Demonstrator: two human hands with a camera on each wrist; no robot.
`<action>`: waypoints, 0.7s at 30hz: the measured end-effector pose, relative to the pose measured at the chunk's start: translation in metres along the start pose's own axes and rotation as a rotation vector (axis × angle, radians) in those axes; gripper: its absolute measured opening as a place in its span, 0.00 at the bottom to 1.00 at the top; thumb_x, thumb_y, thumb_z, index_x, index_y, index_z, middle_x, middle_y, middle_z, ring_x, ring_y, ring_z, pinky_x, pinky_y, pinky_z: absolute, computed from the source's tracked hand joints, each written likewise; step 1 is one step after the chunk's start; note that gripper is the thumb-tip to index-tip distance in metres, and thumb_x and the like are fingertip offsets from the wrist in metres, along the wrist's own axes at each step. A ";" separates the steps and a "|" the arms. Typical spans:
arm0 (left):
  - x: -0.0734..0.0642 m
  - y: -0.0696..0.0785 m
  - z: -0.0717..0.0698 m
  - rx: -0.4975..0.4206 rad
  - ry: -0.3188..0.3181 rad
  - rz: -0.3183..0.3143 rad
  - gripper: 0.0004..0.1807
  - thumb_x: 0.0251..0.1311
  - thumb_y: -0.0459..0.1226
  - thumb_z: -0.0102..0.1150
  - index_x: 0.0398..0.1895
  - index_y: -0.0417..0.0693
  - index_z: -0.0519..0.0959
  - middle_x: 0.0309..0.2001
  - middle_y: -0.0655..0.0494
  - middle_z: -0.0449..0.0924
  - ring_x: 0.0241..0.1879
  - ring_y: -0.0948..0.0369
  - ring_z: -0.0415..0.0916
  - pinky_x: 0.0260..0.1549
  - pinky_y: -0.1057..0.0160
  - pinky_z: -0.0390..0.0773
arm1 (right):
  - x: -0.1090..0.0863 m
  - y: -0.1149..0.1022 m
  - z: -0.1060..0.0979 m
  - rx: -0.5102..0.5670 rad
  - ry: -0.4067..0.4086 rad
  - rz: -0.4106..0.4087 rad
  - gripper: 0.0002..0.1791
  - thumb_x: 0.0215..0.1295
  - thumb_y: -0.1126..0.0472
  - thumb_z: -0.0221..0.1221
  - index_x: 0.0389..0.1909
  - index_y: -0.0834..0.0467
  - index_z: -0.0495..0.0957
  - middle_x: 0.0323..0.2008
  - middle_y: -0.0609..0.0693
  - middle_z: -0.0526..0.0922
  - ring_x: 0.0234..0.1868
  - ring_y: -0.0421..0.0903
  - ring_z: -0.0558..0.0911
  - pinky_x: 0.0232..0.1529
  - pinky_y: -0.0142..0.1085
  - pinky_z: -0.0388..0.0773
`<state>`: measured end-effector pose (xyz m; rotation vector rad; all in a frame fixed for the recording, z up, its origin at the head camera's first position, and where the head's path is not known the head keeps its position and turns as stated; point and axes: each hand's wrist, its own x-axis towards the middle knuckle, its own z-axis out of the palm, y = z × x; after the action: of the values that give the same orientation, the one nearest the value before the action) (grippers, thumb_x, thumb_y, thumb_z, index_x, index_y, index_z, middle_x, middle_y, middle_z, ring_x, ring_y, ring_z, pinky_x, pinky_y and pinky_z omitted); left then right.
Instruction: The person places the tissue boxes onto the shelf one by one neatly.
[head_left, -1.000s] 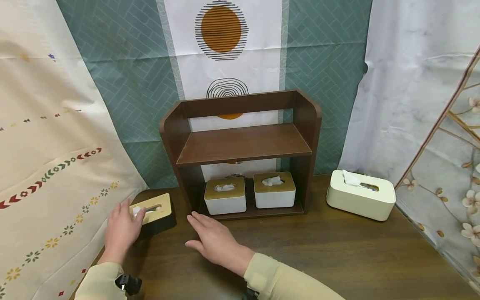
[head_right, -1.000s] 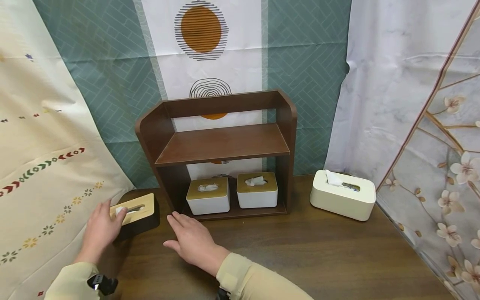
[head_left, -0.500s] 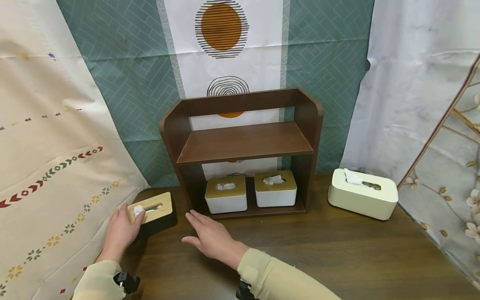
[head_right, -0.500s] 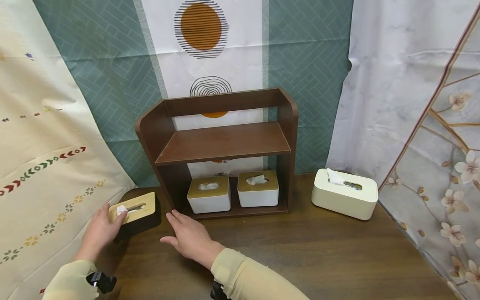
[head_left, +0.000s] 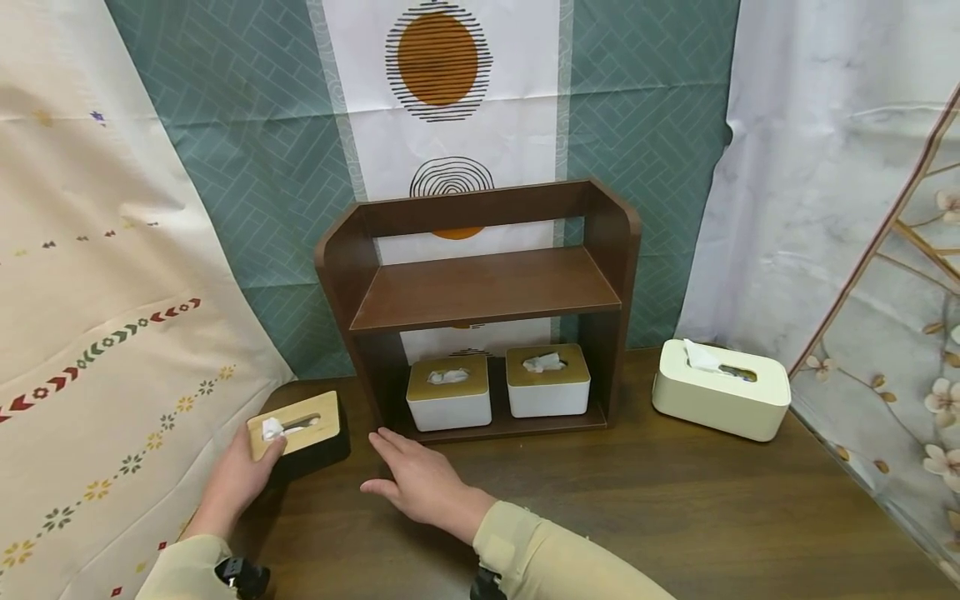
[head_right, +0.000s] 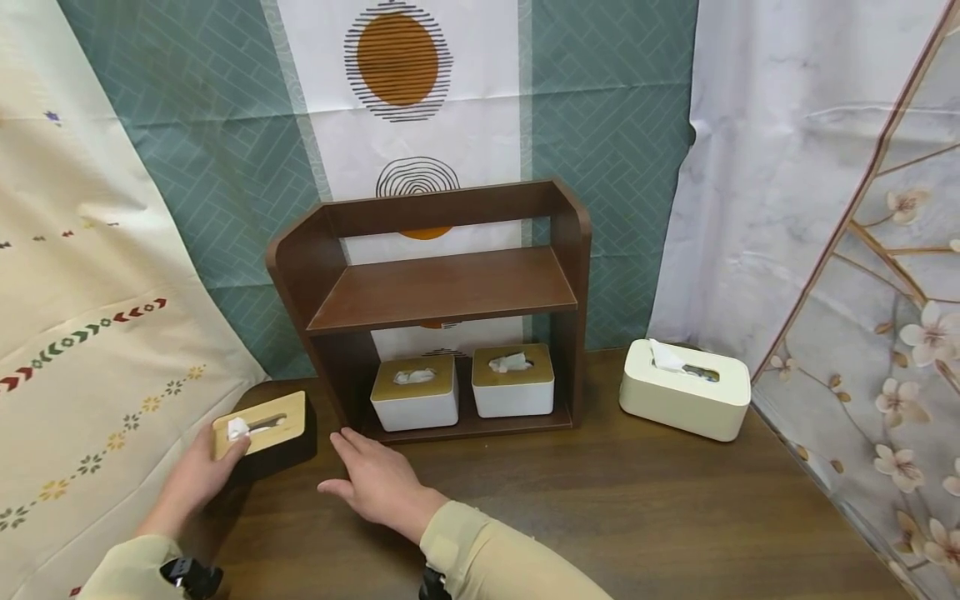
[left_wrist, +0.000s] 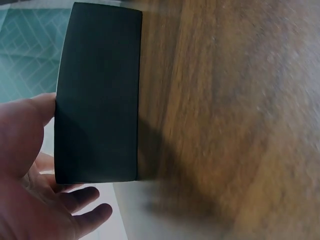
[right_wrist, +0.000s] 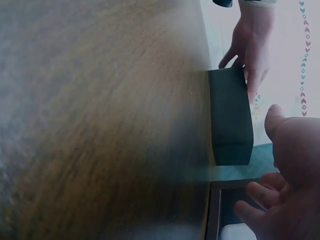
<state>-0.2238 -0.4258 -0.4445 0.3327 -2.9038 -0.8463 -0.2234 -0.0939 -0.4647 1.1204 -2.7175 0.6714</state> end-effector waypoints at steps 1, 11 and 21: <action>-0.001 -0.001 0.000 -0.003 0.002 0.011 0.52 0.87 0.55 0.47 0.84 0.20 0.37 0.78 0.11 0.47 0.75 0.21 0.56 0.74 0.26 0.58 | 0.000 0.000 0.000 0.002 -0.001 0.001 0.42 0.84 0.34 0.53 0.87 0.53 0.63 0.84 0.50 0.66 0.80 0.47 0.71 0.73 0.43 0.75; -0.014 -0.012 -0.003 0.031 -0.022 0.077 0.53 0.86 0.54 0.50 0.82 0.17 0.39 0.76 0.10 0.50 0.73 0.20 0.59 0.71 0.27 0.61 | -0.003 -0.004 0.002 0.003 -0.013 0.006 0.42 0.84 0.33 0.53 0.87 0.52 0.63 0.83 0.49 0.67 0.80 0.47 0.72 0.72 0.44 0.77; -0.033 -0.005 -0.005 0.050 -0.055 0.082 0.54 0.85 0.56 0.51 0.80 0.12 0.44 0.77 0.10 0.46 0.76 0.19 0.52 0.74 0.26 0.58 | -0.003 -0.010 0.006 0.014 -0.027 0.015 0.42 0.82 0.32 0.54 0.87 0.49 0.63 0.83 0.48 0.68 0.79 0.47 0.73 0.71 0.43 0.77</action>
<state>-0.1903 -0.4249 -0.4444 0.1956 -2.9704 -0.7845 -0.2140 -0.1005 -0.4674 1.1211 -2.7505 0.6841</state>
